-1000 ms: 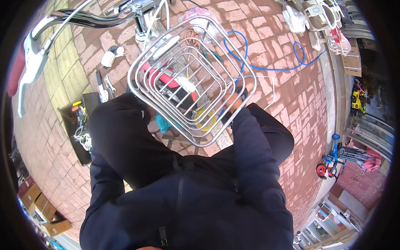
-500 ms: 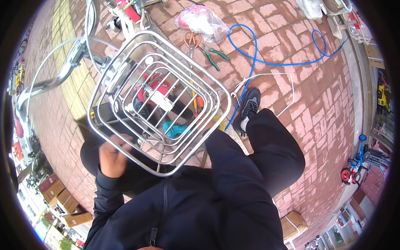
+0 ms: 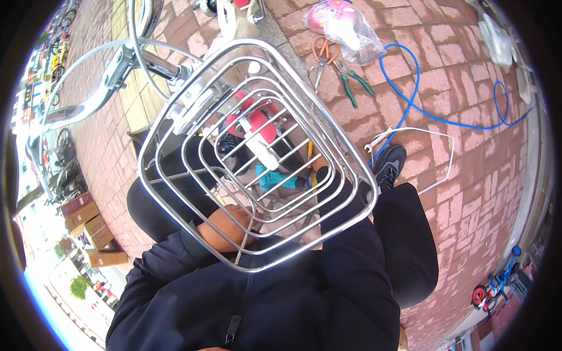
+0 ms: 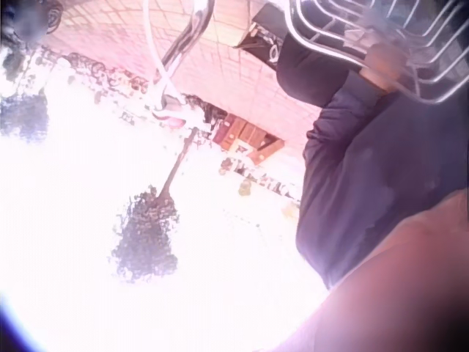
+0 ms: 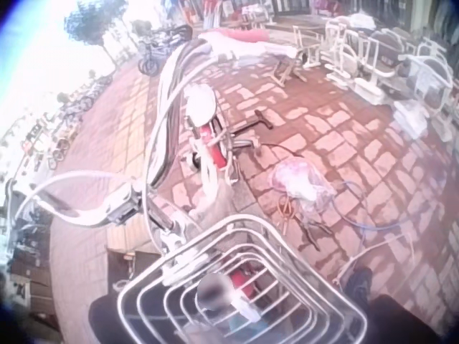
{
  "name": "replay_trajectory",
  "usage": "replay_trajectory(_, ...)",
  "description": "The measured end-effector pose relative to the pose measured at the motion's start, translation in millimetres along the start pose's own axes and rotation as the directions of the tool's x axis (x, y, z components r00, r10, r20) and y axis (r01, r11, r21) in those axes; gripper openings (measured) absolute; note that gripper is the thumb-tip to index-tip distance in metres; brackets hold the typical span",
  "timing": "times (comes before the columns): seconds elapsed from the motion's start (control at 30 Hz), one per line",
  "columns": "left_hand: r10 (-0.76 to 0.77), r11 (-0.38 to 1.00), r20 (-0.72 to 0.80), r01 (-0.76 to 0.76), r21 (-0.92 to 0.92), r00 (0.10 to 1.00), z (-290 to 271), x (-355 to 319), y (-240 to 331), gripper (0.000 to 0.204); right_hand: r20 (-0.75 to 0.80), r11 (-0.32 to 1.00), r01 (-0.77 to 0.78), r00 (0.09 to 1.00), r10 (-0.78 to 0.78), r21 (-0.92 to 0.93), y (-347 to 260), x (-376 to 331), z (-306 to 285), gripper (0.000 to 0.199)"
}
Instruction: The person assembles a child's bicycle by attaching the front basket, installing the handlebar bell, and mounting the brake lever assembly. They use a screwdriver and wrench to secure components and remove protective plastic from the bell.
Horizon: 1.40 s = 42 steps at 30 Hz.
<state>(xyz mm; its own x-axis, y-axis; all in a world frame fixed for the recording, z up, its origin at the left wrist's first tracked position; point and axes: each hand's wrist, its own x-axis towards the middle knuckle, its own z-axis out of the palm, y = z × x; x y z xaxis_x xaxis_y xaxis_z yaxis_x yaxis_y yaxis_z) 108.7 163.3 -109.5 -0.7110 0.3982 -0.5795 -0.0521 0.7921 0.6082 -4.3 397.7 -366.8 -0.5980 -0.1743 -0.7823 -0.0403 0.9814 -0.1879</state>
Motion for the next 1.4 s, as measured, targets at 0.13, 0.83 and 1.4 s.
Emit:
replay_trajectory(0.13, -0.06, 0.995, 0.073, 0.066, -0.08, 0.996, -3, 2, -5, 0.033, -0.019, 0.999, -0.014, 1.0, 0.013, -0.042, 6, 11, 0, 0.034)
replay_trajectory(0.83, 0.433, 0.771, -0.028, -0.387, -0.507, 0.901, -27, -80, 35, 0.052, -0.977, 0.645, 0.735, 0.187, 0.104, 0.209, 23, -210, -344, 0.02)
replay_trajectory(1.4, 0.344, 0.389, -0.687, -0.763, -0.516, 0.641, -96, -48, 181, 0.026, -0.941, 0.235, 0.972, 0.086, -0.326, 0.008, -70, -399, -259, 0.026)
